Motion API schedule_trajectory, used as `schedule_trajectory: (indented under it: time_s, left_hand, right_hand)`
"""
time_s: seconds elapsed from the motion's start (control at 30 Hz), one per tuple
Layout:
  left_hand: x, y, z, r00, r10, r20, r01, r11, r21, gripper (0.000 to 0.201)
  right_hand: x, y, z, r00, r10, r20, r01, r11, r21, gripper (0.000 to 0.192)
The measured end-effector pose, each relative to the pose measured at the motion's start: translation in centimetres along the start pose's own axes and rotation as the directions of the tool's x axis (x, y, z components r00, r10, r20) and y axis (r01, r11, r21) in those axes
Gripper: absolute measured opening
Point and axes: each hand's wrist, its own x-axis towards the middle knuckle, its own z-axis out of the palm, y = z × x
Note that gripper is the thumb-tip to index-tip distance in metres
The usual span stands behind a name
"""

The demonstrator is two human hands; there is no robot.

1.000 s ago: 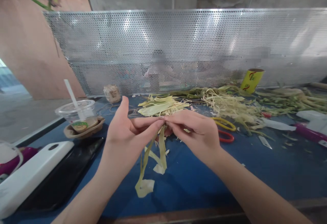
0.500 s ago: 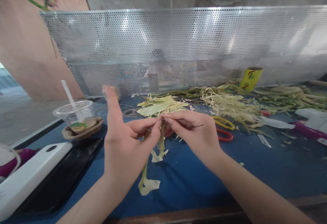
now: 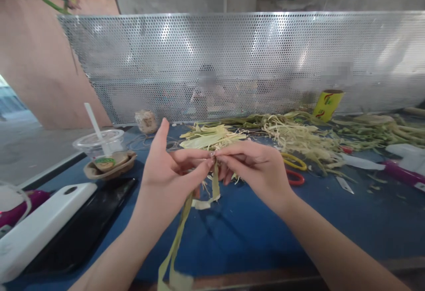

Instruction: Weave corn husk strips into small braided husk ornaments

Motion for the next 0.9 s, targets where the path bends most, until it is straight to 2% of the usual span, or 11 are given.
schedule_trajectory:
  time_s: [0.1, 0.2, 0.33, 0.43, 0.5, 0.7, 0.9]
  left_hand:
    - [0.4, -0.5, -0.1, 0.997, -0.061, 0.047, 0.064, 0.994, -0.084, 0.107]
    - [0.2, -0.8, 0.1, 0.995, -0.077, 0.062, 0.082, 0.994, -0.076, 0.107]
    - [-0.6, -0.9, 0.6, 0.997, 0.068, 0.023, -0.069, 0.997, 0.026, 0.106]
    - [-0.9, -0.9, 0.9, 0.984, 0.177, -0.021, -0.175, 0.983, 0.059, 0.102]
    - [-0.9, -0.9, 0.9, 0.98, 0.194, -0.033, -0.192, 0.979, 0.068, 0.099]
    - [-0.7, -0.5, 0.6, 0.988, 0.139, -0.067, -0.136, 0.99, 0.045, 0.097]
    - [-1.0, 0.0, 1.0, 0.993, 0.086, -0.081, -0.089, 0.995, -0.034, 0.095]
  right_hand:
    - [0.0, 0.3, 0.0, 0.999, 0.023, -0.036, -0.023, 0.999, -0.024, 0.014]
    - [0.0, 0.5, 0.0, 0.994, -0.013, -0.105, -0.004, 0.986, -0.165, 0.012]
    - [0.0, 0.4, 0.1, 0.981, -0.1, -0.166, 0.049, 0.957, -0.287, 0.012]
    - [0.1, 0.2, 0.0, 0.977, -0.143, -0.161, 0.094, 0.956, -0.279, 0.014]
    - [0.1, 0.2, 0.0, 0.977, -0.167, -0.136, 0.124, 0.953, -0.276, 0.014]
    - [0.1, 0.1, -0.3, 0.973, -0.218, -0.07, 0.196, 0.952, -0.234, 0.015]
    - [0.0, 0.0, 0.0, 0.99, -0.14, -0.028, 0.138, 0.988, -0.071, 0.009]
